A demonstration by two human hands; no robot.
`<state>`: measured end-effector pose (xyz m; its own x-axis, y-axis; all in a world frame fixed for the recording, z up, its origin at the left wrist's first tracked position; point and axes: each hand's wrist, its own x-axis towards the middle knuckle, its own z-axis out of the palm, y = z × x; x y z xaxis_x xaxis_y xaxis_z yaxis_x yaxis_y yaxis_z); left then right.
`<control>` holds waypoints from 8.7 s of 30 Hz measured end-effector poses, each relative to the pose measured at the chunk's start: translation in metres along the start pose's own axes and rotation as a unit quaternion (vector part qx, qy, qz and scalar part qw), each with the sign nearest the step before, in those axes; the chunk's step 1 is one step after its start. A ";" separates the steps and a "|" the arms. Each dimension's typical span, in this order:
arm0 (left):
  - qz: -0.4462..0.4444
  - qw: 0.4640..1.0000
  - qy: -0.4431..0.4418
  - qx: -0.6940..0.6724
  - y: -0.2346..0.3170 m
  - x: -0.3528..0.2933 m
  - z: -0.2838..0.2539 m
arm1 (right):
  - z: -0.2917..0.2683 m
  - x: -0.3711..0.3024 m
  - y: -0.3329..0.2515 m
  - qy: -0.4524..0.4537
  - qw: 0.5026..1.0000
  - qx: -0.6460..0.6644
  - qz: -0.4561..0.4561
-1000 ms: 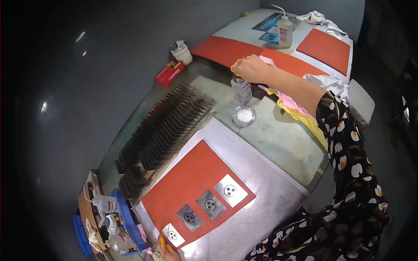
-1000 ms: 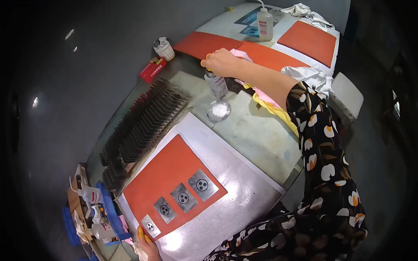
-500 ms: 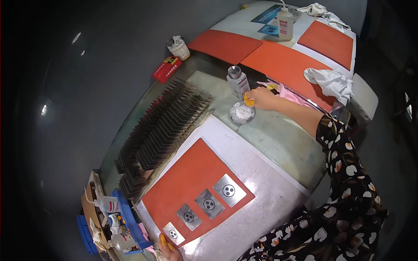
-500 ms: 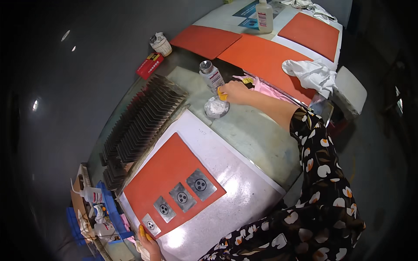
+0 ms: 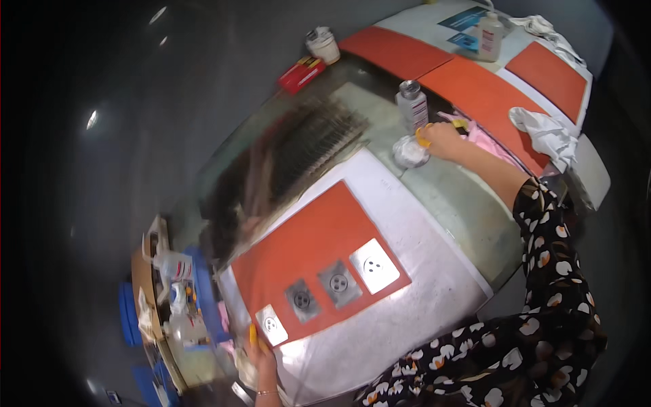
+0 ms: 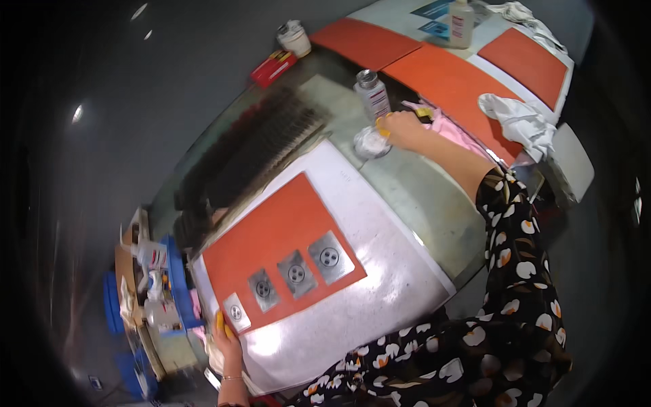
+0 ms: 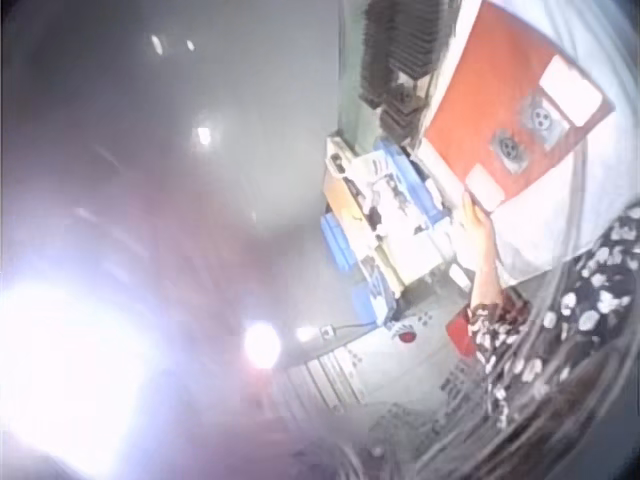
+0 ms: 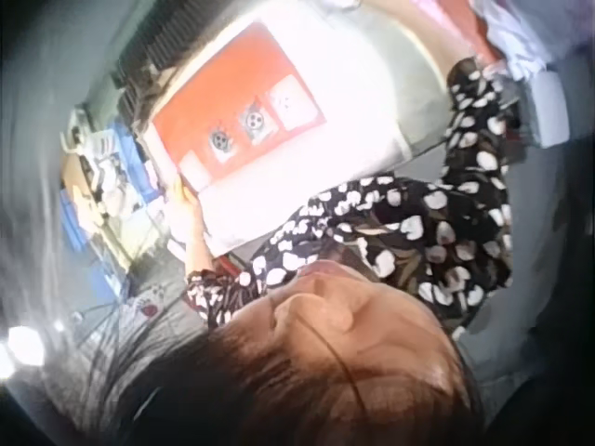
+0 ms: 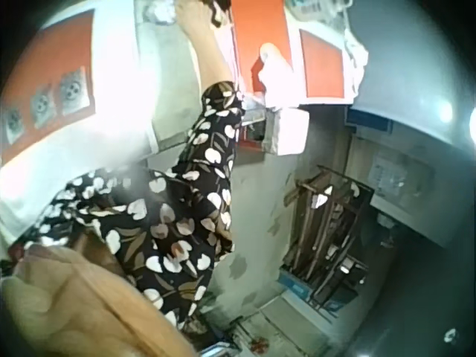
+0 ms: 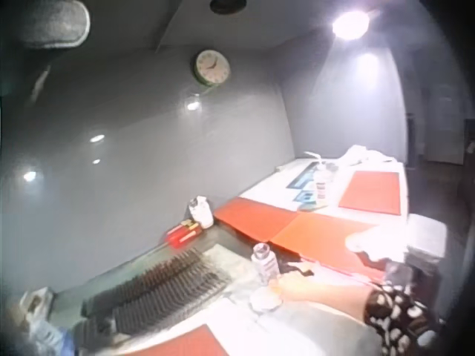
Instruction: The person cleans several small, square metal plates with circular patterns on a workbench. They use a yellow sponge to apply a white powder from a jar and wipe the plates, then use a white cloth to buff them. The person handles the plates one by one, wiping them thoroughly before moving to the next.
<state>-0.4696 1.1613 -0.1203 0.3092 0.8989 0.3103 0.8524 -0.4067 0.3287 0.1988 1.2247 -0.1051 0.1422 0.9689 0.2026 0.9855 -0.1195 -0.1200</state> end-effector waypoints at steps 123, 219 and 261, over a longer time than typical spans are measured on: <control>0.031 0.993 -0.057 -0.097 -0.018 0.008 -0.010 | 0.006 -0.045 -0.416 -0.221 0.904 0.148 -0.335; 0.196 0.947 -0.239 -0.091 0.188 0.113 0.051 | -0.053 -0.152 -0.183 -0.096 0.957 0.243 -0.128; 0.222 0.960 -0.137 -0.103 0.250 0.023 0.060 | -0.040 -0.156 -0.131 -0.084 0.941 0.228 -0.234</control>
<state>-0.2241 1.0899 -0.0848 0.7459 0.6272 0.2243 0.5178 -0.7577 0.3972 0.0509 1.0810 -0.0821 -0.3512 0.9178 0.1850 0.7894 0.3966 -0.4686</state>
